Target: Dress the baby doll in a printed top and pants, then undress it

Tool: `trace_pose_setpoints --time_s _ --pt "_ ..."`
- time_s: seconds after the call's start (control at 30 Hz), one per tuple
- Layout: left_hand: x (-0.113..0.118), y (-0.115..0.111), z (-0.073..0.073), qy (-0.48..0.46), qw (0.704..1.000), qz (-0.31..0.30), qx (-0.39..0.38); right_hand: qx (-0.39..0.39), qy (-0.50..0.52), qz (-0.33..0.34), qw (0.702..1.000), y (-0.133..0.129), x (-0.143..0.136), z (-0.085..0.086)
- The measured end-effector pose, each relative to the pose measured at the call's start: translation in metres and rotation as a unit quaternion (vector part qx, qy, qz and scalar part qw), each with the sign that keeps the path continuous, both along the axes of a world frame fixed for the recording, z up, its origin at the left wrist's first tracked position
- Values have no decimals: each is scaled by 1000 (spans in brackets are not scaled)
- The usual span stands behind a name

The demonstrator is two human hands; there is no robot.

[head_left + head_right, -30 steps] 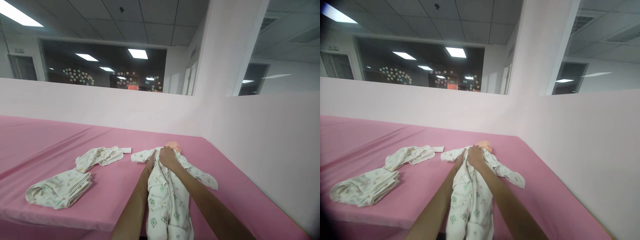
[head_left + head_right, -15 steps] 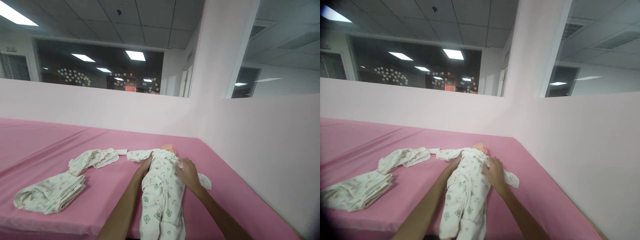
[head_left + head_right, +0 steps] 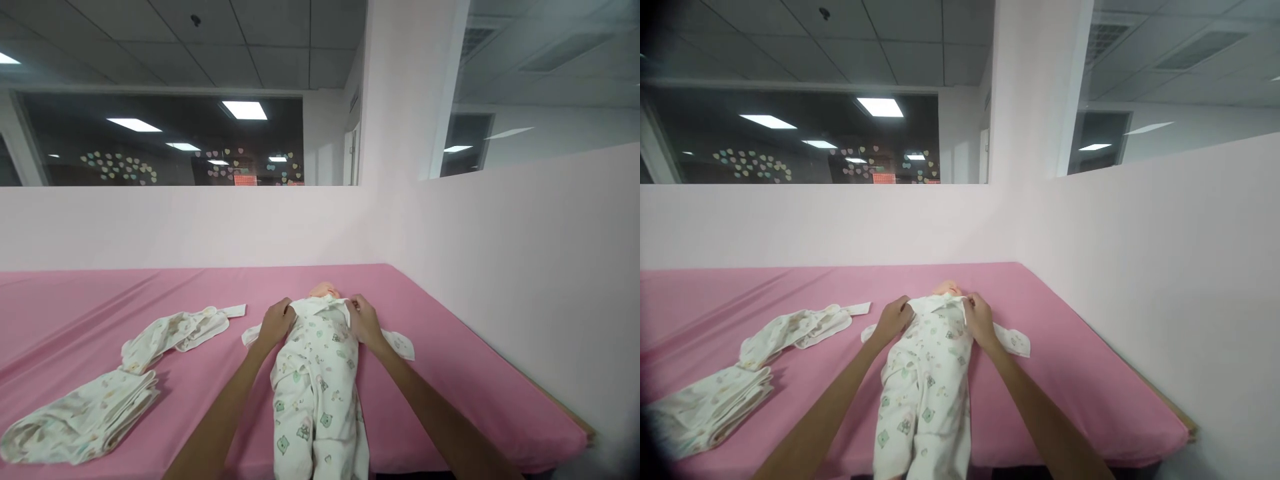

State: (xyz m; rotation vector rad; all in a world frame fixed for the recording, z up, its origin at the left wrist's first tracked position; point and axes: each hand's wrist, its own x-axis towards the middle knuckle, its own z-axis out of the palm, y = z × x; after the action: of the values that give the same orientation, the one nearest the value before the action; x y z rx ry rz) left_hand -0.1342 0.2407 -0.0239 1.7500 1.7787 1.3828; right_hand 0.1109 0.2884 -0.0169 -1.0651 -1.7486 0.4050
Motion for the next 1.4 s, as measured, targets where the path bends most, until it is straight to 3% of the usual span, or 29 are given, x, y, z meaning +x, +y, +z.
trace_pose_setpoints --time_s 0.13,0.27,0.43,0.57,0.67,0.87,1.0,1.1,1.3,1.4 --pt "6 2 3 -1 998 40 46 8 34 13 999 4 9 22" --pt "11 -15 3 36 998 20 49 5 11 54 998 -20 19 21" --pt "5 -49 -8 111 993 -20 24 24 -121 93 988 -47 43 -15" --pt "-10 -59 -24 197 980 -33 14 48 -157 86 983 -41 59 -49" --pt "-17 -53 -35 268 963 -22 21 59 -182 53 980 -30 59 -61" --pt "-20 -40 -46 292 956 18 -37 33 -204 15 978 -17 48 -54" --pt "-27 -50 -51 295 950 72 -72 7 -207 -36 978 -22 60 -52" --pt "-27 -65 -52 299 948 71 -84 -4 -222 -61 973 -37 72 -54" --pt "-11 -77 -38 321 947 22 -8 41 -283 24 958 -73 56 -46" --pt "-2 -72 -22 280 959 13 29 86 -263 7 961 -73 40 -30"
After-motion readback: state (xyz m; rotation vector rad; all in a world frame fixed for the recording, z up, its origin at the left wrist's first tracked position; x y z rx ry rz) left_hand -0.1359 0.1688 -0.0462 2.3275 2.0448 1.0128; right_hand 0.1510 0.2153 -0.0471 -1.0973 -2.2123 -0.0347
